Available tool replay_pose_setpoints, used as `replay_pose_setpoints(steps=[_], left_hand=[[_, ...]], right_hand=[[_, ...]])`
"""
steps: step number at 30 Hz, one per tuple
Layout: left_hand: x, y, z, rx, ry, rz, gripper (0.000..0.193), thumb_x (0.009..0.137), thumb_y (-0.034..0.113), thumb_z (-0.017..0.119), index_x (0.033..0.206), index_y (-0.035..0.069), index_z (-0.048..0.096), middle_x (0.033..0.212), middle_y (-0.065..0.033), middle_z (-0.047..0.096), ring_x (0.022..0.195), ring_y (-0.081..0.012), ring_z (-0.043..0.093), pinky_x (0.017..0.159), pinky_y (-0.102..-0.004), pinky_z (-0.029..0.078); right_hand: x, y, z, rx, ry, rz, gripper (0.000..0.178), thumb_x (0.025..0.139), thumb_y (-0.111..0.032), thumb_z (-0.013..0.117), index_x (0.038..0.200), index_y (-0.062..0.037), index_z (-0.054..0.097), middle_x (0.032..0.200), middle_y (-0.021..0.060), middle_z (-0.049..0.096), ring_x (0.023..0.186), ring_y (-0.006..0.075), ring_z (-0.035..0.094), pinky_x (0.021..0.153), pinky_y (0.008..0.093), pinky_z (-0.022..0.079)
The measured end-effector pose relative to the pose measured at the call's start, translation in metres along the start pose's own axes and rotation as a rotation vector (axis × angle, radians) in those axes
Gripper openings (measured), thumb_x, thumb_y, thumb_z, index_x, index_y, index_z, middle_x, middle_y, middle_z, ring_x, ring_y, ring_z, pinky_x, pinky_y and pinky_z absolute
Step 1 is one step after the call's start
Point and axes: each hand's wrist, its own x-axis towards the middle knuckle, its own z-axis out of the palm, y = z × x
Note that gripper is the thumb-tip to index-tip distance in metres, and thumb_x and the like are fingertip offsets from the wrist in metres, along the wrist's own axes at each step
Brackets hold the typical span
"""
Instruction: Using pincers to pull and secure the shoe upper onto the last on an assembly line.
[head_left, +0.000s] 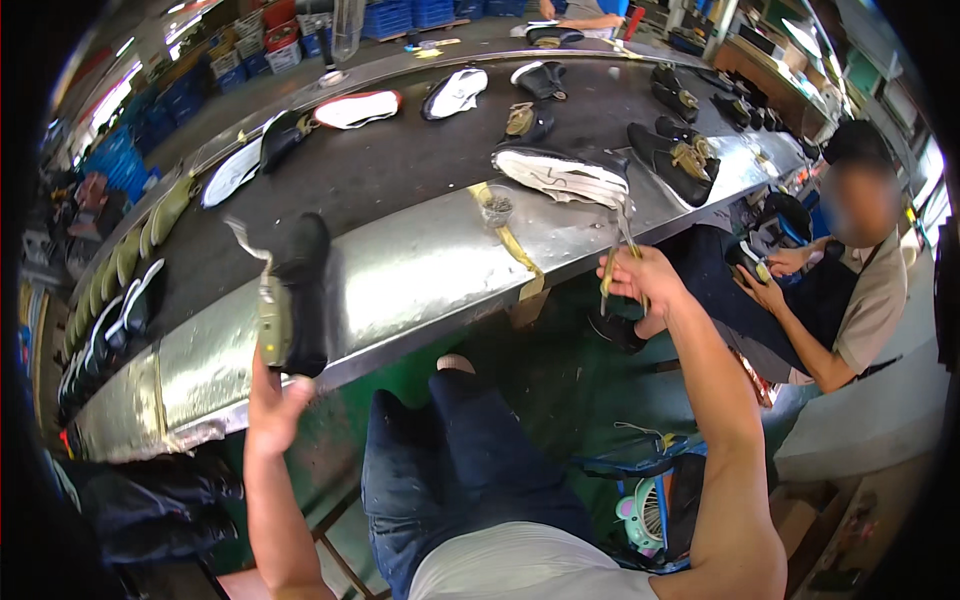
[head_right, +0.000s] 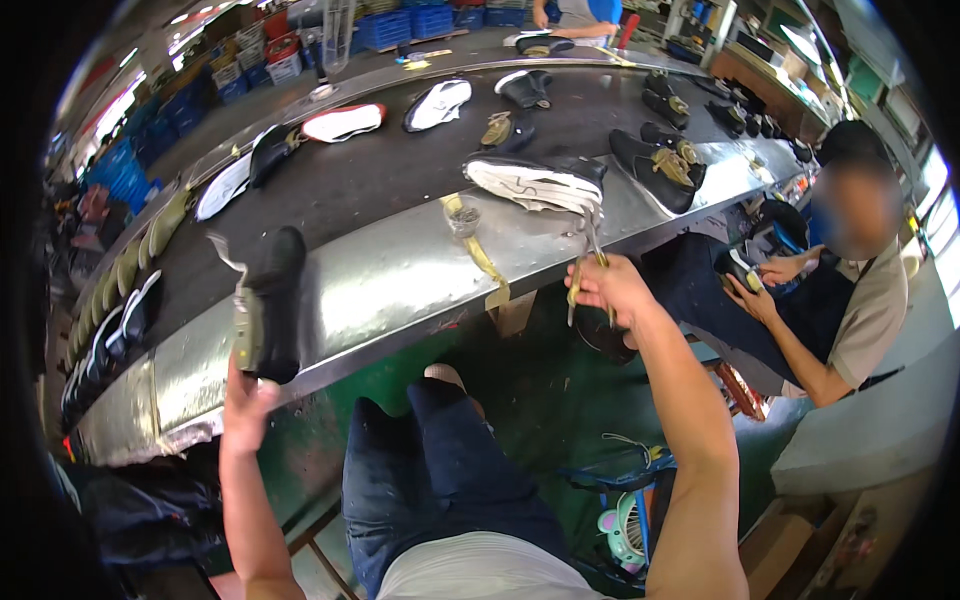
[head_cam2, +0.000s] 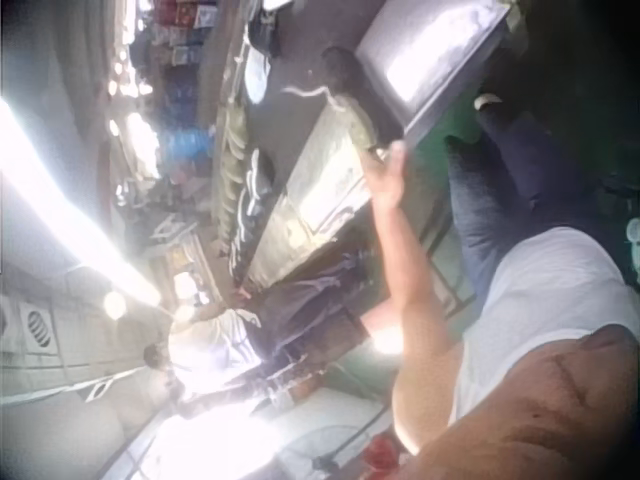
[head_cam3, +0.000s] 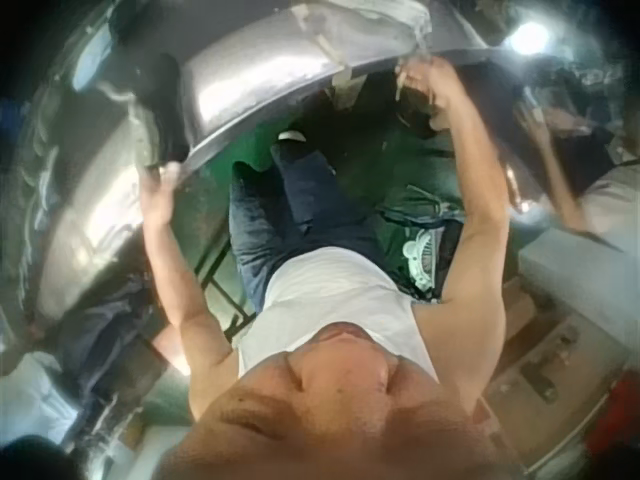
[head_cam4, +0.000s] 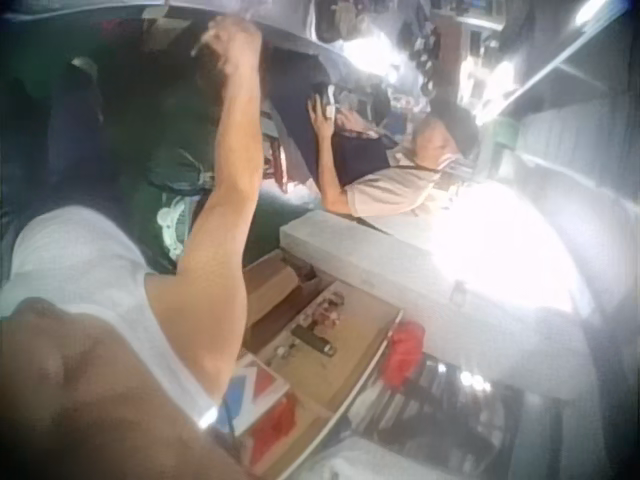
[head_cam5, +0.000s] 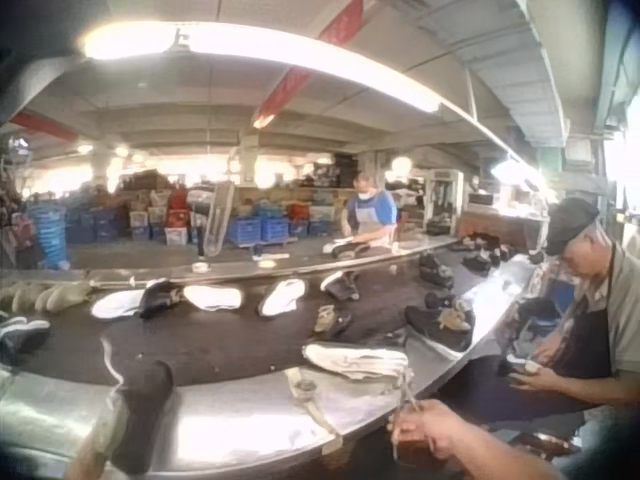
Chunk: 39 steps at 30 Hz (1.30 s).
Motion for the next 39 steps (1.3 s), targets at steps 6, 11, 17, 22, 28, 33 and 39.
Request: replay_pose_setpoints(steps=[6,11,17,22,28,33,39], left_hand=[[0.066,-0.062,0.013,0.147,0.195,-0.05,0.073,0.09,-0.005,0.063,0.153,-0.002,0.025,0.143,-0.0171,0.048,0.133,-0.0258,0.048,0.113,-0.0369,0.034],[0.209,-0.104,-0.011,0.731,0.467,0.052,0.078,0.089,0.009,0.069,0.152,-0.005,0.026,0.153,-0.0311,0.035,0.142,-0.0415,0.037,0.118,-0.0403,0.03],[0.276,-0.03,0.159,0.755,0.038,0.482,0.066,0.083,0.025,0.077,0.137,-0.001,0.049,0.151,-0.0251,0.038,0.143,-0.0438,0.031,0.118,-0.0498,0.028],[0.313,-0.005,0.256,0.823,-0.265,0.385,0.089,0.081,0.044,0.076,0.147,-0.002,0.039,0.16,-0.0262,0.022,0.15,-0.0444,0.014,0.122,-0.048,0.019],[0.329,0.034,0.312,0.775,-0.378,0.378,0.094,0.079,0.049,0.076,0.146,-0.005,0.039,0.153,-0.0278,0.036,0.145,-0.0446,0.029,0.119,-0.047,0.026],[0.263,0.063,0.307,-0.014,-0.653,0.337,0.105,0.07,0.042,0.087,0.15,0.0,0.033,0.139,-0.0272,0.052,0.133,-0.0413,0.048,0.111,-0.0441,0.039],[0.114,0.095,0.302,-0.486,-0.811,0.372,0.115,0.071,0.024,0.088,0.157,0.001,0.014,0.139,-0.0239,0.054,0.127,-0.0348,0.056,0.107,-0.04,0.042]], right_hand=[[0.042,-0.016,-0.012,0.043,-0.045,0.044,0.025,0.099,-0.016,0.06,0.112,0.0042,0.056,0.108,0.0139,0.066,0.096,0.0242,0.068,0.08,0.039,0.059],[0.048,-0.018,-0.006,0.087,-0.064,0.001,0.024,0.102,-0.019,0.056,0.113,0.0021,0.058,0.103,0.0106,0.068,0.092,0.0202,0.069,0.078,0.0337,0.059],[0.053,-0.01,-0.006,-0.055,0.107,-0.083,0.026,0.103,-0.025,0.056,0.108,-0.0006,0.061,0.085,0.0038,0.062,0.072,0.0132,0.06,0.06,0.0263,0.049],[0.067,-0.021,0.005,-0.113,0.125,-0.121,0.024,0.103,-0.024,0.057,0.106,-0.0001,0.061,0.085,0.0044,0.063,0.07,0.0131,0.061,0.06,0.0272,0.05],[0.03,-0.064,0.003,-0.206,0.211,-0.364,0.022,0.103,-0.02,0.056,0.106,0.0011,0.06,0.082,0.0043,0.063,0.068,0.0107,0.06,0.059,0.0257,0.047],[-0.068,-0.062,0.015,-0.334,0.146,-0.598,0.02,0.1,-0.015,0.055,0.107,0.003,0.058,0.082,0.0056,0.062,0.068,0.0113,0.057,0.062,0.0259,0.047],[-0.216,-0.027,0.025,-0.334,0.014,-0.652,0.037,0.096,-0.031,0.063,0.108,0.0027,0.056,0.082,0.0085,0.06,0.073,0.0158,0.059,0.064,0.0288,0.048]])
